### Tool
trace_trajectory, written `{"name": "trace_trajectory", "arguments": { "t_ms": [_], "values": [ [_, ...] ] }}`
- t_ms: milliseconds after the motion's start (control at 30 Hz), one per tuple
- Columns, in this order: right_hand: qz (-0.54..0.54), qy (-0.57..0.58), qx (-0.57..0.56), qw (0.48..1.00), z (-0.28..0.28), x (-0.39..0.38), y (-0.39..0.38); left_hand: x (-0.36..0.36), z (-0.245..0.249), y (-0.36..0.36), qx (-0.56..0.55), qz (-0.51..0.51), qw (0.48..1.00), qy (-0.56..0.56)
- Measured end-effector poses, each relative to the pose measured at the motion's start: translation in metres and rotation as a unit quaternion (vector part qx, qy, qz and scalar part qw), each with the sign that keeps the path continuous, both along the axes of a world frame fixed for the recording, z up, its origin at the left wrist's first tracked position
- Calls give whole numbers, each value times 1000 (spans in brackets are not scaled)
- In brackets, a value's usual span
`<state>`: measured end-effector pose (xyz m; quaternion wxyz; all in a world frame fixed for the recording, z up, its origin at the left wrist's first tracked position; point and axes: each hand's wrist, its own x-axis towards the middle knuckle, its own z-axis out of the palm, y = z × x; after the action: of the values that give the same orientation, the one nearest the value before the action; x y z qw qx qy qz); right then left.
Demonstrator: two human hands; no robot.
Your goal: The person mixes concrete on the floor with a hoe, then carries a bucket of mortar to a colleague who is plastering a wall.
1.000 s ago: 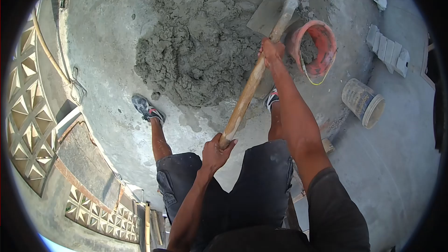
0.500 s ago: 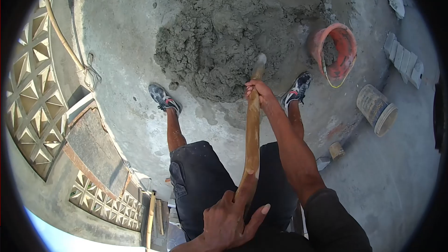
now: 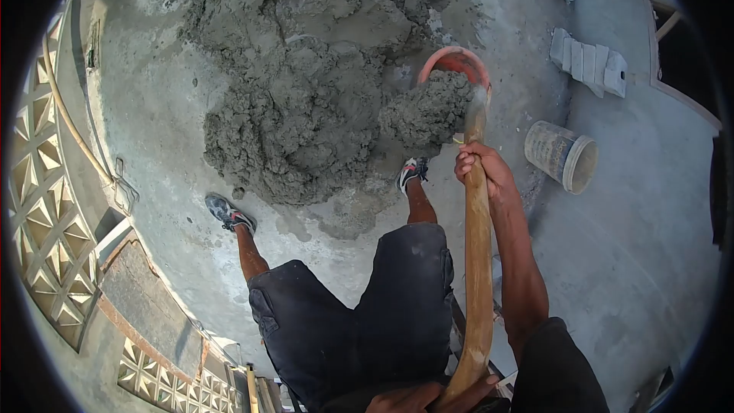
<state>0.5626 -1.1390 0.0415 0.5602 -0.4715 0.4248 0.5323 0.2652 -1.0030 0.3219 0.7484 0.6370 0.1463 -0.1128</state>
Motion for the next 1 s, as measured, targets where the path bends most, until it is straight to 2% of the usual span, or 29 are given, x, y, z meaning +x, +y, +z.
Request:
{"name": "trace_trajectory", "arguments": {
  "t_ms": [33,67,133,167,233,267,300,367,467,500,600,667,733,833,900,1000],
  "values": [
    [-8,-58,-25,998,8,3,2,-10,-4,11,-19,-25,999,35],
    [-14,-113,-51,992,7,3,1,-21,-20,16,27,-11,996,79],
    [-34,-242,-96,965,-14,-14,8,-45,-81,11,111,19,979,171],
    [-39,-308,-114,944,-29,-23,15,-55,-126,5,214,24,953,211],
    [-65,-335,-122,932,-76,-29,18,-86,-252,-19,262,24,917,300],
    [-72,-329,-127,933,-95,-29,18,-94,-311,-26,294,11,912,286],
    [-80,-324,-133,933,-108,-28,16,-92,-349,-30,338,29,894,293],
    [-93,-361,-118,920,-114,-22,17,-86,-406,-39,352,54,886,297],
    [-120,-391,-117,905,-69,-22,11,-78,-420,-44,354,118,902,217],
    [-117,-398,-105,904,-48,-23,11,-80,-405,-44,350,94,911,195],
    [-92,-378,-81,918,4,-43,19,-103,-300,-40,312,46,932,176],
    [-57,-354,-67,931,14,-61,38,-129,-254,-58,252,97,943,197],
    [-4,-335,-50,941,-13,-75,62,-136,-241,-72,226,102,937,245],
    [93,-339,-47,935,-98,-86,97,-125,-270,-88,149,110,922,340],
    [197,-352,-129,906,-164,-85,112,-109,-310,-108,68,130,911,385],
    [296,-385,-198,852,-223,-88,111,-93,-344,-141,-42,202,899,386]
  ]
}}
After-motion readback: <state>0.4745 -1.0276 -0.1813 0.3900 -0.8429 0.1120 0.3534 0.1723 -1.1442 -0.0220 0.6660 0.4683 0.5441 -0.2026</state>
